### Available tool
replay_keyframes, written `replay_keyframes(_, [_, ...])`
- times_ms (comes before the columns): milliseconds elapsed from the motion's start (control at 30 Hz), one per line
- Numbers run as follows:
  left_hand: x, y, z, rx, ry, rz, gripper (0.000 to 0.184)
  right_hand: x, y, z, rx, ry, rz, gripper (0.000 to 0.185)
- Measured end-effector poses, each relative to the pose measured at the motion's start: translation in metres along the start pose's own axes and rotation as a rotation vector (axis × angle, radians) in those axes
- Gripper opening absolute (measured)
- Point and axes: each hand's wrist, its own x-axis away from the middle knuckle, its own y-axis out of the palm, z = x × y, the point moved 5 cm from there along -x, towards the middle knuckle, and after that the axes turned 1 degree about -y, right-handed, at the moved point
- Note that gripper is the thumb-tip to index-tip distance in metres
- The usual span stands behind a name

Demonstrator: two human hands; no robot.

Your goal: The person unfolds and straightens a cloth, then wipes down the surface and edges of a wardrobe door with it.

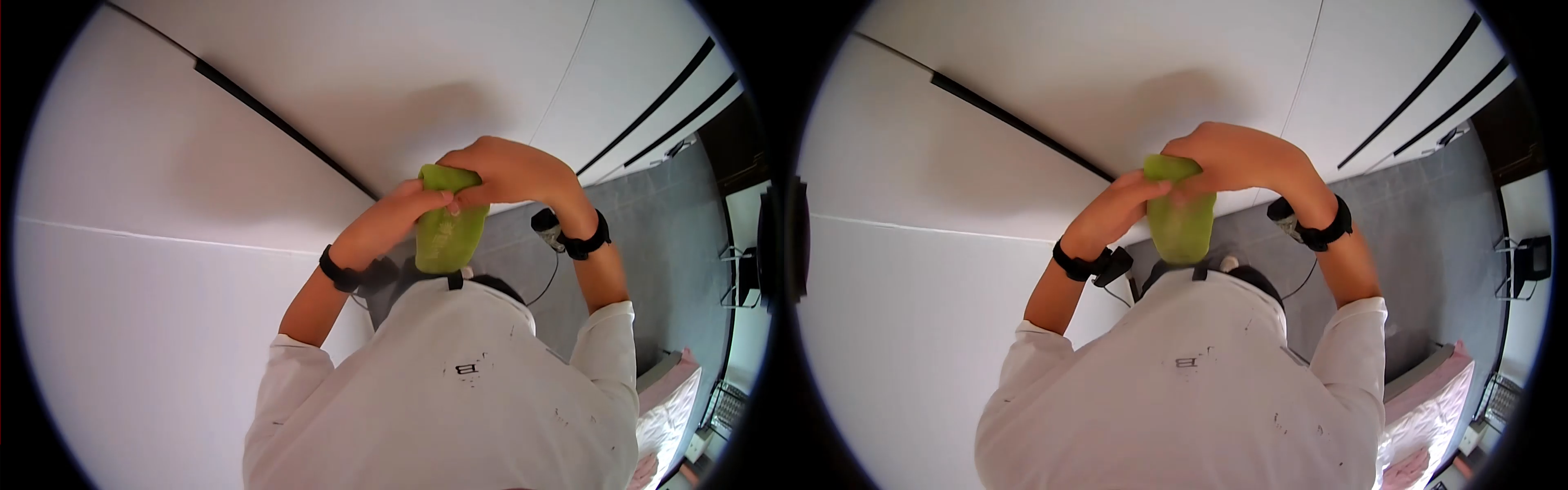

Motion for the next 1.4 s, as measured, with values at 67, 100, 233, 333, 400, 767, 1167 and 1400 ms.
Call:
replay_keyframes(67, [0.001,0.003,0.005,-0.068,-0.026,0.031,0.043,0.001,-0.001,0.013,0.148,0.165,0.022,0.031])
replay_keyframes(100, [0.003,-0.003,-0.009,-0.071,-0.034,0.021,0.043,0.001,0.007,0.014,0.143,0.174,0.03,0.031])
replay_keyframes(233, [0.011,-0.027,-0.048,0.092,0.143,0.264,0.044,0.01,0.004,0.029,0.086,0.303,0.2,0.03])
replay_keyframes(333, [0.02,-0.047,-0.071,-0.214,0.217,0.575,0.046,0.025,-0.003,0.042,-0.088,0.365,0.344,0.035])
replay_keyframes(400, [0.021,-0.055,-0.078,-0.308,0.212,0.695,0.048,0.031,-0.004,0.058,-0.189,0.407,0.363,0.036])
replay_keyframes(767, [-0.078,-0.038,-0.092,0.288,0.124,0.213,0.071,0.044,0.053,0.153,-1.494,0.208,0.445,0.041])
replay_keyframes(1167, [-0.101,-0.011,-0.083,0.383,0.167,0.025,0.084,0.057,0.084,0.198,-2.057,-0.282,0.632,0.041])
replay_keyframes(1400, [-0.096,0.004,-0.056,0.306,0.192,0.033,0.093,0.049,0.082,0.187,-1.983,-0.332,0.762,0.04])
